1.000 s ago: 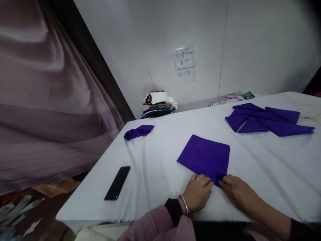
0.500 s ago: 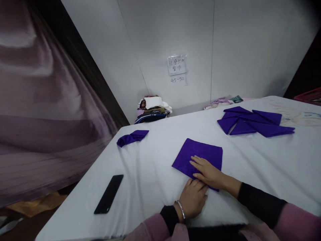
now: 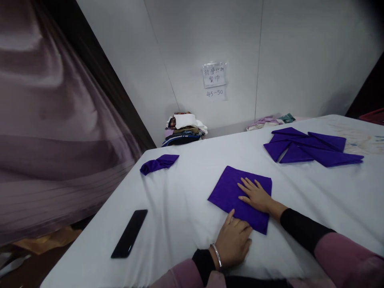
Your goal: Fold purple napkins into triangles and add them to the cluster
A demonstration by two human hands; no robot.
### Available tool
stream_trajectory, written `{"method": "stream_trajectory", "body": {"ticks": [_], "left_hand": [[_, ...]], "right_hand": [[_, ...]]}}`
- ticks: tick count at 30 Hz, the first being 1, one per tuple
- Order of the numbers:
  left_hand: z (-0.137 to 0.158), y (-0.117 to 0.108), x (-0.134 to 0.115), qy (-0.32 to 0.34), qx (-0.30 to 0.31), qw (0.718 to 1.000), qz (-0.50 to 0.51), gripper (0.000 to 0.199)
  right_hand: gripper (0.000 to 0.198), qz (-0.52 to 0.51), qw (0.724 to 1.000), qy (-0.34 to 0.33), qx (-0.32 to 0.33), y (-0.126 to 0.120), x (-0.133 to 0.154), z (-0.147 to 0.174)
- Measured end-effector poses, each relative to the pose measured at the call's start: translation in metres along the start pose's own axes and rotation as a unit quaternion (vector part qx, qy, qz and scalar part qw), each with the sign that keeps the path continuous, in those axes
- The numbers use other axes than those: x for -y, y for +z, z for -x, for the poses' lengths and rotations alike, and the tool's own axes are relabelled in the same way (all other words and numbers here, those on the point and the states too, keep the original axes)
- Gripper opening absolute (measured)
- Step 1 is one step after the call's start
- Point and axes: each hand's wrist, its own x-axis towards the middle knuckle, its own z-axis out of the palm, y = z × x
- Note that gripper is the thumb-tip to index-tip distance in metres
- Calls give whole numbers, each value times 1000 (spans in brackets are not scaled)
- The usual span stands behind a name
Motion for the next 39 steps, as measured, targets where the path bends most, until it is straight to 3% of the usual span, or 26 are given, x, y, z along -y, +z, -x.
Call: {"method": "stream_trajectory", "body": {"ticks": [3, 7, 11, 14, 17, 23, 28, 32, 35, 37, 39], "left_hand": [[0, 1, 1, 3, -2, 1000, 9, 30], [-1, 2, 2, 2, -1, 1000, 20, 31], [-1, 3, 3, 7, -5, 999, 35, 33], [-1, 5, 4, 6, -7, 999, 39, 33], [0, 7, 5, 4, -6, 999, 41, 33], [-1, 10, 8, 7, 0, 999, 36, 32], [1, 12, 7, 8, 10, 999, 33, 31], [-3, 1, 8, 8, 9, 998, 67, 35], [-17, -15, 23, -59, -50, 994, 82, 35], [-28, -21, 41, -150, -95, 983, 39, 38], [-38, -19, 63, -244, -94, 965, -22, 50]], "right_hand": [[72, 9, 1000, 0, -4, 2, -2, -5], [71, -13, 998, -55, -14, -6, 24, -19], [73, -42, 987, -150, 34, -4, 48, -35], [73, -62, 979, -181, 69, 5, 49, -42], [71, -82, 977, -172, 91, 6, 44, -49], [75, -65, 987, -128, 68, -6, 31, -83], [78, -39, 992, -105, 63, 7, 19, -98], [76, -36, 992, -110, 49, 14, 16, -98], [74, -30, 992, -116, 46, 17, 14, -98], [72, -22, 991, -122, 44, 18, 13, -99], [71, -17, 991, -123, 45, 18, 12, -100]]}}
